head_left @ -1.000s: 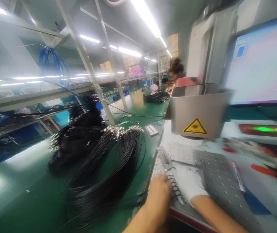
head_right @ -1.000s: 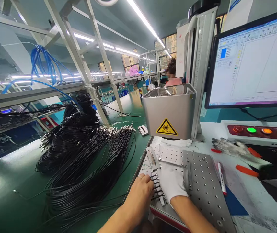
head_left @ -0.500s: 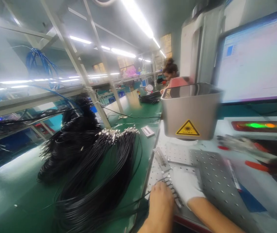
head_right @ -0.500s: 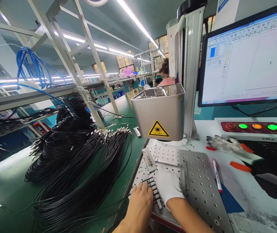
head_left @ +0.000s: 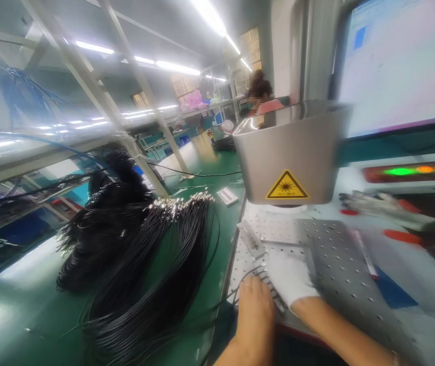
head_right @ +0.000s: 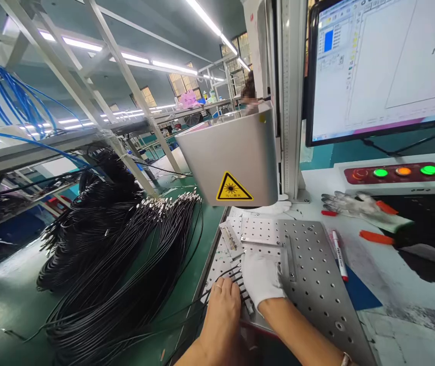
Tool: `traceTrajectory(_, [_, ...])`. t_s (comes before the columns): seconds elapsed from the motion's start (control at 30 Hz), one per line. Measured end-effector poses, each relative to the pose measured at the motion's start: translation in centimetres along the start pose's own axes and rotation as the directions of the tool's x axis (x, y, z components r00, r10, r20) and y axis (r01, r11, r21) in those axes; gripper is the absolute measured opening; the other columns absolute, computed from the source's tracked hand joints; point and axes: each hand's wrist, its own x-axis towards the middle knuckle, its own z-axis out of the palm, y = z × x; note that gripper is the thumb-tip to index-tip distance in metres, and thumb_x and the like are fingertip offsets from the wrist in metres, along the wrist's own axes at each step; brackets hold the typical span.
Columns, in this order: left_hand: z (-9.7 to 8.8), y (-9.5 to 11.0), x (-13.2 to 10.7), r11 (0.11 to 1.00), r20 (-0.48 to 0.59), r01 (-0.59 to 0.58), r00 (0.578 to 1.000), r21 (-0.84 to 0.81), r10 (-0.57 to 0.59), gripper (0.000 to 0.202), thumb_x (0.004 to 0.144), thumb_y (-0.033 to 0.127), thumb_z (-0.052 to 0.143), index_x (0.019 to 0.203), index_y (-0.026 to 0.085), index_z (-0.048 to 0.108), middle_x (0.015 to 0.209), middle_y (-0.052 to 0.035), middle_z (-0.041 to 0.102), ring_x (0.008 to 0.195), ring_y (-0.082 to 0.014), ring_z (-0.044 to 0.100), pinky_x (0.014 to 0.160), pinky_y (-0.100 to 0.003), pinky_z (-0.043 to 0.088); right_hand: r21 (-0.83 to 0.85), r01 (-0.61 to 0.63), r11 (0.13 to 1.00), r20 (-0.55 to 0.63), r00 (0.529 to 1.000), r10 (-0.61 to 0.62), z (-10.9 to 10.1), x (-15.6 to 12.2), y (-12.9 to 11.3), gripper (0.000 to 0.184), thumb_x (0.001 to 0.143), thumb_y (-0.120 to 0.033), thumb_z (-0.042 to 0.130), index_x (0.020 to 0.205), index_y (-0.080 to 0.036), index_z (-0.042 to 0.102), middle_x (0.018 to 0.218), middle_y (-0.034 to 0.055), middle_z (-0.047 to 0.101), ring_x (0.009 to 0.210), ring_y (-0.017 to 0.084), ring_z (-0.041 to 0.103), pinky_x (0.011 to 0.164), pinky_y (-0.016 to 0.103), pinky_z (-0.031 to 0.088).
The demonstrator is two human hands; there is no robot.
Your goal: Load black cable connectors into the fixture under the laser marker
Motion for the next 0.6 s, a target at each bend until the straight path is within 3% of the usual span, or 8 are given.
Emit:
traceTrajectory(0.13, [-1.0,0.1,0.3,1.0,0.077,-0.005,0.997,-0.012,0.006,0.029,0.09,0.013,0.036,0.1,0.008,0.062,0.099,-0.0169,0.061,0.101,-0.0306,0.055,0.089,-0.044,0.045,0.016,-0.003,1.0,0.003,1.0,0.003,-0.5,-0.4,-0.2,0.016,0.096,-0.015,0.047,0.091,-0.009,0.062,0.083,0.0074,0.064,0.077,0.016,0.063,0.071,0.03,0.05])
traceTrajectory(0.27, [0.3,0.0,1.2,0.998,0.033,0.03,0.999,-0.057,-0.029,0.021,0.086,0.008,0.043,0.093,0.011,0.063,0.094,-0.013,0.06,0.094,-0.0262,0.054,0.082,-0.038,0.043,0.045,0.034,0.998,-0.004,0.999,-0.034,-1.5,-1.1,-0.5,0.03,0.093,-0.003,0.035,0.094,-0.005,0.065,0.087,0.0168,0.065,0.086,0.023,0.066,0.074,0.035,0.05])
traceTrajectory(0.33, [0.9,-0.1,1.5,0.997,0.028,0.053,0.998,-0.064,-0.052,0.018,0.085,0.006,0.046,0.089,0.012,0.063,0.091,-0.0113,0.059,0.091,-0.0247,0.054,0.078,-0.036,0.042,0.067,0.049,0.997,0.024,0.998,-0.051,-2.0,-1.1,-0.1,0.028,0.096,-0.009,0.037,0.097,-0.008,0.065,0.087,0.0115,0.066,0.083,0.02,0.065,0.076,0.035,0.051])
traceTrajectory(0.43, [0.8,-0.3,1.3,0.997,-0.027,0.024,0.999,-0.078,-0.026,0.018,0.087,0.007,0.046,0.092,0.013,0.063,0.093,-0.0106,0.059,0.092,-0.0241,0.054,0.079,-0.035,0.042,0.116,0.056,0.992,0.073,0.995,-0.065,-2.7,-0.8,1.3,0.023,0.099,-0.031,0.049,0.095,-0.014,0.064,0.087,0.0027,0.064,0.077,0.013,0.06,0.076,0.031,0.052])
traceTrajectory(0.5, [-0.1,-0.5,0.6,0.995,-0.068,-0.021,0.998,-0.095,0.015,0.021,0.089,0.01,0.044,0.098,0.014,0.063,0.097,-0.0108,0.06,0.095,-0.0242,0.054,0.082,-0.035,0.042,0.154,0.058,0.986,0.094,0.993,-0.073,-3.2,-0.5,2.4,0.03,0.097,-0.043,0.053,0.092,-0.015,0.063,0.089,0.0022,0.063,0.076,0.012,0.058,0.074,0.029,0.051])
traceTrajectory(0.6, [-2.0,-1.1,-0.1,0.992,-0.038,-0.02,0.999,-0.126,0.016,0.025,0.094,0.015,0.04,0.105,0.015,0.062,0.105,-0.0117,0.062,0.1,-0.0252,0.055,0.085,-0.037,0.043,0.22,0.07,0.973,0.113,0.989,-0.096,-4.0,-0.5,3.4,0.036,0.099,-0.046,0.049,0.09,-0.014,0.062,0.085,0.002,0.062,0.074,0.012,0.058,0.072,0.029,0.05])
